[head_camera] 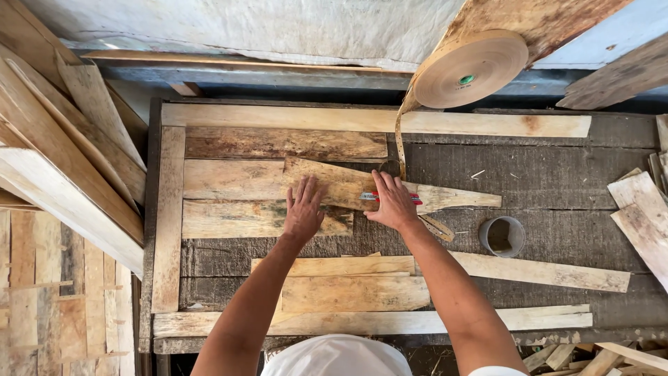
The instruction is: Cutting and fitting wood veneer strips into a wooden frame.
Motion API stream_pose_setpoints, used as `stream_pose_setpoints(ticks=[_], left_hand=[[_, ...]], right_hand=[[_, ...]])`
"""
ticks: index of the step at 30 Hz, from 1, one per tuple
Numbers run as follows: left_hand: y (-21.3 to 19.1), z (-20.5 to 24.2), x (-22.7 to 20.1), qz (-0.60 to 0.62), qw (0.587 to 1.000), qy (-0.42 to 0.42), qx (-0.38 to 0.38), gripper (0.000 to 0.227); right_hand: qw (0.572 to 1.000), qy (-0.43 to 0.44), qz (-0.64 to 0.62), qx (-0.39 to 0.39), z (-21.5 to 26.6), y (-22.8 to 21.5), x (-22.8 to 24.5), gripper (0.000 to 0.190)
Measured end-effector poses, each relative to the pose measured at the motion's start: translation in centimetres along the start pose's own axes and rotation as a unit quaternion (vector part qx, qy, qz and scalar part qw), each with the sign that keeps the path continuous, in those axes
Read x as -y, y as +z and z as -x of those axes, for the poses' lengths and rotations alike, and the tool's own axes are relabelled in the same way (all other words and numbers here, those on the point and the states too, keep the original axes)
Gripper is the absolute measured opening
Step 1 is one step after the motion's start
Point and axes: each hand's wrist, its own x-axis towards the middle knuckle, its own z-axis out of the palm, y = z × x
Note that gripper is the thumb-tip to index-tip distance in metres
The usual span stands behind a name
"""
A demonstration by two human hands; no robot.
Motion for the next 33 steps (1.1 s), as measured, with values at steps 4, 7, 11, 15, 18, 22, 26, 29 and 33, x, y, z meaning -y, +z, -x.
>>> stream_pose_setpoints(ticks=[4,7,11,15,18,22,26,29,33], left_hand=[[1.7,-0.2,1.1,0.0,0.998,0.003,-0.059,0.073],[0.3,1.5,0.8,0.088,0.991,-0.021,-0.096,0.064],[2.1,3.8,1.5,0.137,0.98,-0.014,-0.145,0.047],[3.7,7.2,2.4,0.181,0.967,0.037,-0.177,0.024],[6.6,8.8,2.8,0.205,0.978,-0.007,-0.031,0.016],[7.7,12.1,2.4,0.208,0.977,0.034,-0.022,0.015],[9.7,14.3,2.4,0.207,0.977,0.045,0.039,0.019],[9.3,15.7,1.8,0.175,0.981,0.076,0.02,0.03],[8.6,17.4,0.7,0.088,0.993,0.061,0.049,0.055]], right_hand=[[1.0,0.001,0.0,-0.005,-0.2,0.2,-0.2,0.134],[1.0,0.001,0.0,-0.021,0.5,-0.1,0.0,0.129],[0.996,-0.013,-0.031,-0.084,3.1,0.0,0.8,0.109],[0.989,-0.036,-0.096,-0.104,6.4,1.3,1.1,0.061],[0.988,-0.062,-0.143,0.018,8.3,7.1,0.0,0.02],[0.978,-0.053,-0.136,0.147,11.8,7.5,2.5,0.025],[0.976,-0.07,-0.101,0.179,14.7,8.0,4.8,0.041],[0.985,-0.086,-0.089,0.124,16.5,8.3,5.8,0.052],[0.991,-0.091,-0.081,0.06,18.2,8.8,6.9,0.063]])
